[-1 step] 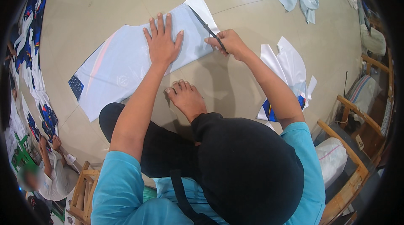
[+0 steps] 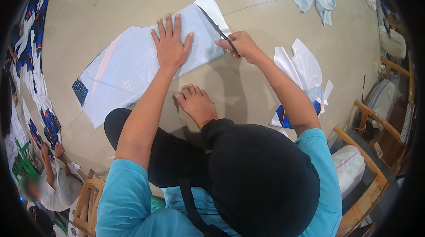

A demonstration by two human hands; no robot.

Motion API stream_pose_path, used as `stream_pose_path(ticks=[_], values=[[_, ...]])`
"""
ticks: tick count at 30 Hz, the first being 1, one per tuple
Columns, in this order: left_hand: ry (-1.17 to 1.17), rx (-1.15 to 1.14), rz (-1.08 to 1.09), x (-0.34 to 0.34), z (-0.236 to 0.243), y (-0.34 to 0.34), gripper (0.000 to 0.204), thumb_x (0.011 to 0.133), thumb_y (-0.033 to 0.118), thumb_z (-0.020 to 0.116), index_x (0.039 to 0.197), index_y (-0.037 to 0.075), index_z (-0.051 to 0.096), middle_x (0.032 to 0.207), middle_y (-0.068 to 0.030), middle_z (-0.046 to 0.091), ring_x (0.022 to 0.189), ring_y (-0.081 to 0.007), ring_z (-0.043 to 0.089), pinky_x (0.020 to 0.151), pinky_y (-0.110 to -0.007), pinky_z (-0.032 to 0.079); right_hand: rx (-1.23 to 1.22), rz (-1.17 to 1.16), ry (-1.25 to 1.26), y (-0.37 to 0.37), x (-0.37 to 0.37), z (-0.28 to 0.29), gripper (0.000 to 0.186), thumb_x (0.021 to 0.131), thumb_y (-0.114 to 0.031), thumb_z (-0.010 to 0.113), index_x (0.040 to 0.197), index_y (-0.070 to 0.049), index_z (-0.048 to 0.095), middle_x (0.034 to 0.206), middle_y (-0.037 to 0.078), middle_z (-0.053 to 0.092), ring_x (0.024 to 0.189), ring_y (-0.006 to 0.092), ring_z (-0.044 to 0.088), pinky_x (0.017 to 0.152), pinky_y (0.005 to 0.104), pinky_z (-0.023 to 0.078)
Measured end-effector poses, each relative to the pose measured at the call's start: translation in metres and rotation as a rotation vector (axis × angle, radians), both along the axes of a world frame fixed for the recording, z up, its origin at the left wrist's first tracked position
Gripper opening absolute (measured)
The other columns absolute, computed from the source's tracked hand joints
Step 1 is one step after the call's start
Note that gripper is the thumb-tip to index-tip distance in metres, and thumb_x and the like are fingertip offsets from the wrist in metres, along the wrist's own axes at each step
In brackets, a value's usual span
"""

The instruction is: The person sits on the floor and uses scissors to cut a patterned fabric sheet along a white paper template. They align the template, cut along the edges, and separate the fabric pieces.

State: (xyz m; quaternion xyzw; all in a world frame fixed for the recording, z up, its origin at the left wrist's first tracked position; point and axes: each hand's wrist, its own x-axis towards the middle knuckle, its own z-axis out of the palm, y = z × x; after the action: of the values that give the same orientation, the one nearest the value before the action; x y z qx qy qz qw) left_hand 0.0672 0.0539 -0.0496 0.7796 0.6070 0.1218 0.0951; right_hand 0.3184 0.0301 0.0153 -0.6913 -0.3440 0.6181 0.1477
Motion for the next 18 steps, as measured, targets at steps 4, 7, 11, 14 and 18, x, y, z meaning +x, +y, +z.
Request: stream_pose_path(ticks=[4,7,11,14,18], values=[[-0.004,0.001,0.004,-0.001,0.002,0.001,0.076,0.101,0.054,0.051,0.164,0.015,0.033,0.17,-0.0142,0.027,0.157,-0.0417,0.019,0.125,-0.066,0.011,0.003,0.0,0.006,0.001,-0.001,-0.004,0.042,0.079,-0.037,0.089,0.069,-0.006,0.063,0.056,0.001,0.053,0.045,0.0105,0.047,0.044,0.0268,0.035],[-0.003,0.002,0.002,0.0,0.001,0.003,0.075,0.101,0.054,0.052,0.163,0.015,0.034,0.17,-0.0145,0.027,0.157,-0.0418,0.019,0.125,-0.066,0.011,0.023,0.011,0.016,0.002,0.003,-0.01,0.041,0.08,-0.034,0.089,0.068,-0.007,0.061,0.056,0.001,0.053,0.045,0.0105,0.047,0.043,0.0271,0.035],[-0.003,0.013,0.003,0.0,0.0,0.008,0.075,0.102,0.054,0.051,0.163,0.015,0.034,0.17,-0.0148,0.027,0.157,-0.0421,0.019,0.125,-0.066,0.011,0.04,0.022,0.014,0.005,0.005,-0.011,0.04,0.082,-0.031,0.088,0.067,-0.007,0.061,0.056,0.001,0.053,0.045,0.0106,0.047,0.043,0.0275,0.035],[-0.001,0.011,0.002,0.0,-0.001,0.007,0.075,0.102,0.054,0.051,0.163,0.015,0.034,0.17,-0.0149,0.027,0.157,-0.0421,0.019,0.125,-0.066,0.011,0.041,0.025,0.009,0.007,0.003,-0.006,0.04,0.081,-0.033,0.088,0.067,-0.007,0.06,0.056,0.001,0.053,0.045,0.0106,0.047,0.043,0.0275,0.035],[0.007,0.006,0.003,0.0,-0.001,0.007,0.075,0.102,0.054,0.051,0.163,0.015,0.034,0.17,-0.0148,0.027,0.157,-0.0421,0.019,0.125,-0.066,0.011,0.046,0.029,0.006,0.01,-0.001,-0.002,0.043,0.08,-0.036,0.088,0.066,-0.008,0.059,0.055,0.001,0.052,0.045,0.0106,0.047,0.044,0.0272,0.035]])
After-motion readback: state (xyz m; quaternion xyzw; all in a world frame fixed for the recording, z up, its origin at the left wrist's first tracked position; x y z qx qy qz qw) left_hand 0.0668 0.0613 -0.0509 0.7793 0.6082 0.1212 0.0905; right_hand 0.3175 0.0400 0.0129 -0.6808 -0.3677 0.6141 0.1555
